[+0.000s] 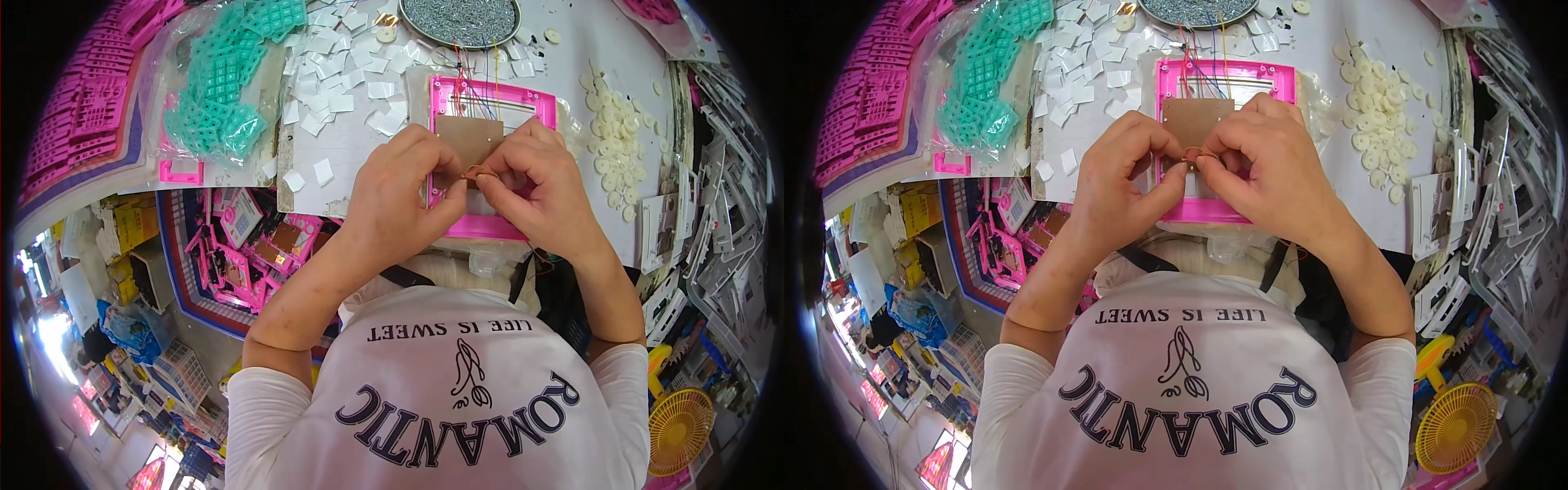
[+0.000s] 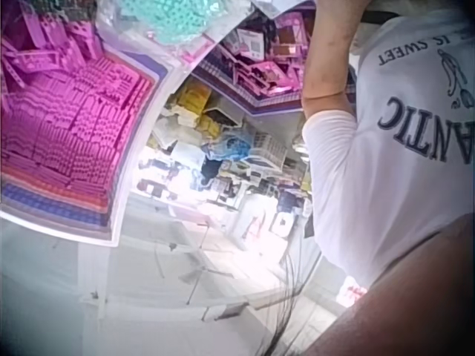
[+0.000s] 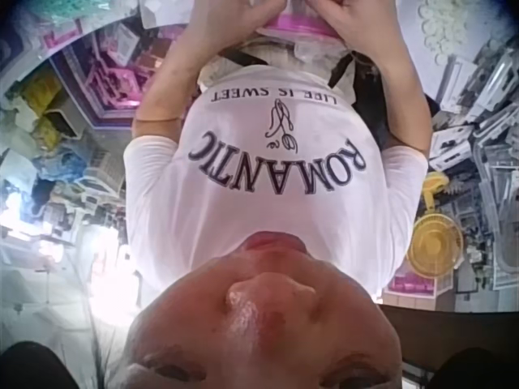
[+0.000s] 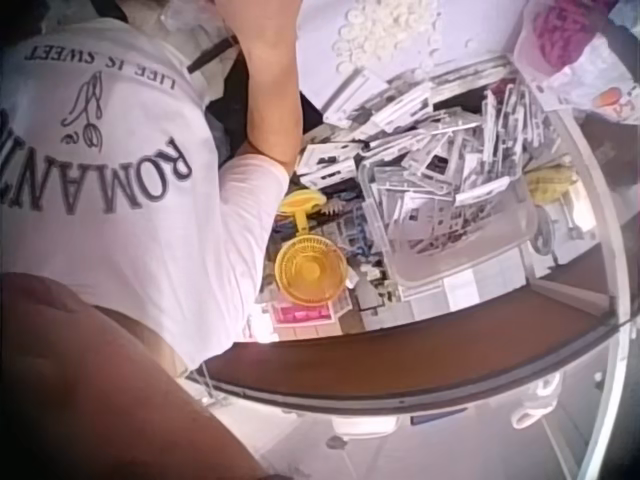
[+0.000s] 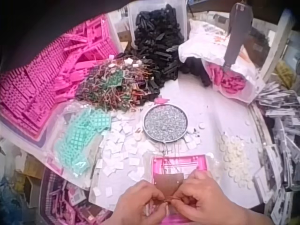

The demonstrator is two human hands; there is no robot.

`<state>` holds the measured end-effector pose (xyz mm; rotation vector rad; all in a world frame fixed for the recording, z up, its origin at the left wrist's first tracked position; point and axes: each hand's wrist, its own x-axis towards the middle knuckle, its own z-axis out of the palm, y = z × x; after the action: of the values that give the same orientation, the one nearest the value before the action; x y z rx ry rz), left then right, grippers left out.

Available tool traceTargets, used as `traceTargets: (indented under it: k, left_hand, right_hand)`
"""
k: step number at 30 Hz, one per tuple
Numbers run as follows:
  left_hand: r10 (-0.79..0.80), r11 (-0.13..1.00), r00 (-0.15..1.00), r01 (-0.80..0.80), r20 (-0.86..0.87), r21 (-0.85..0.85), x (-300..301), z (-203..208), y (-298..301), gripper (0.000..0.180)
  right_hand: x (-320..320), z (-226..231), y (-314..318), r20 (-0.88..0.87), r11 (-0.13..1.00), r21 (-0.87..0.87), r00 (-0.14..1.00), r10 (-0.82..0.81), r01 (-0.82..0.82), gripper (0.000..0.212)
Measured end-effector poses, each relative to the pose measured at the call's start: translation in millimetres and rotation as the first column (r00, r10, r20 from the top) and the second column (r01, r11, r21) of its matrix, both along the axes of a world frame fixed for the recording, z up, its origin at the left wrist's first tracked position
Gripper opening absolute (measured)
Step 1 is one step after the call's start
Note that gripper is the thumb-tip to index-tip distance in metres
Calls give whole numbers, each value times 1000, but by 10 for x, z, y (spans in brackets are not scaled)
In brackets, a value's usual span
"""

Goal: Assembling pink electronic toy components using a power screwdriver and manual placement.

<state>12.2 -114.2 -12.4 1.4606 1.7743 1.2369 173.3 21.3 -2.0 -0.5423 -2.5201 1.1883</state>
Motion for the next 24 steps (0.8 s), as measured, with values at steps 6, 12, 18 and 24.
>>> traceTargets:
  k: [6,12,18,24]
  left_hand:
    - [3,1000,999,-3,39,4,8,-42,-9,11]
    - [68,993,952,-35,299,-113,47,20,-37,9]
    - [68,996,937,-43,341,-80,75,0,-58,8]
    - [22,998,979,-9,204,-64,101,-1,-49,7]
  right_hand:
    - [-7,-6,-29,-20,995,96,999,-37,39,7]
    - [13,-26,-183,-190,935,333,980,-63,124,21]
    - [72,-55,-281,-138,978,-91,971,-197,186,20]
    - [121,-72,-334,-143,972,-42,962,-234,230,15]
